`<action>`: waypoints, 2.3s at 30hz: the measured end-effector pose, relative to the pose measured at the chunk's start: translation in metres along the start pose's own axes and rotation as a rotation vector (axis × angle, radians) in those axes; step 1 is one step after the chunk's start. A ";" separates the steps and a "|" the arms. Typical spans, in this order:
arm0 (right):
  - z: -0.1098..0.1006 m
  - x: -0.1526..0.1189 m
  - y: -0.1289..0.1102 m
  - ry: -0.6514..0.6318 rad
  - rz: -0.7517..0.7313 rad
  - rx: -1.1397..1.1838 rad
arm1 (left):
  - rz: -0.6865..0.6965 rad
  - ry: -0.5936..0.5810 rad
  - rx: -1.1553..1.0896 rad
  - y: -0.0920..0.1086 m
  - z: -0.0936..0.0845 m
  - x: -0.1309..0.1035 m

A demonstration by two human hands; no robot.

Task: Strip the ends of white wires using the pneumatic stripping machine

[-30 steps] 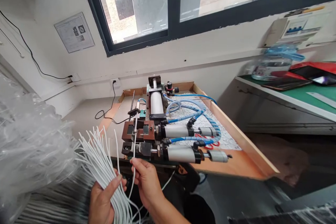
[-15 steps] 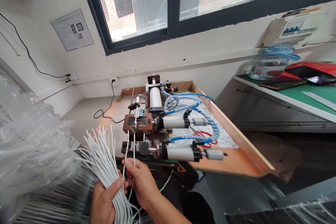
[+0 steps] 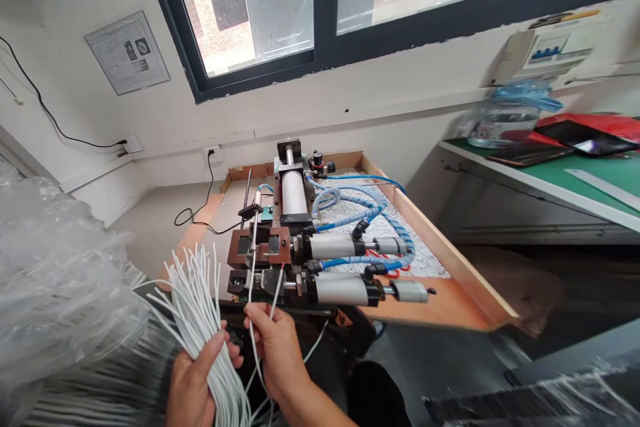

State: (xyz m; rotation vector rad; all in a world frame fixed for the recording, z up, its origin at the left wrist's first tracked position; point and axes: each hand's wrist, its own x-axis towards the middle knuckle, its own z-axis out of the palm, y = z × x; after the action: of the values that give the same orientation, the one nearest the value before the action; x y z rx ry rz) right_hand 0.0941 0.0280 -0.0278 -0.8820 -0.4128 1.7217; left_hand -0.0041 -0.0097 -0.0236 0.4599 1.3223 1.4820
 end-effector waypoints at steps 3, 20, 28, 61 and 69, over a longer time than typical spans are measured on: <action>0.001 0.001 -0.004 0.008 0.033 0.006 | 0.033 -0.006 -0.015 0.002 0.002 -0.002; 0.004 -0.016 0.003 -0.208 -0.175 -0.175 | 0.137 -0.087 0.057 0.000 0.003 -0.005; -0.001 -0.006 0.000 -0.073 -0.126 -0.102 | 0.155 0.064 0.060 -0.001 -0.001 0.002; 0.007 -0.002 -0.002 -0.099 -0.055 0.007 | 0.126 -0.228 0.149 0.000 0.006 0.000; -0.002 0.000 0.000 -0.024 -0.091 0.001 | 0.083 -0.016 0.105 0.001 0.004 0.001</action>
State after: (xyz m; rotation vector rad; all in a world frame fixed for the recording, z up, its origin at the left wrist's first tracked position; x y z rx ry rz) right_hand 0.0956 0.0276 -0.0288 -0.8301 -0.4616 1.6500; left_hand -0.0011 -0.0066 -0.0218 0.6001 1.3877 1.4784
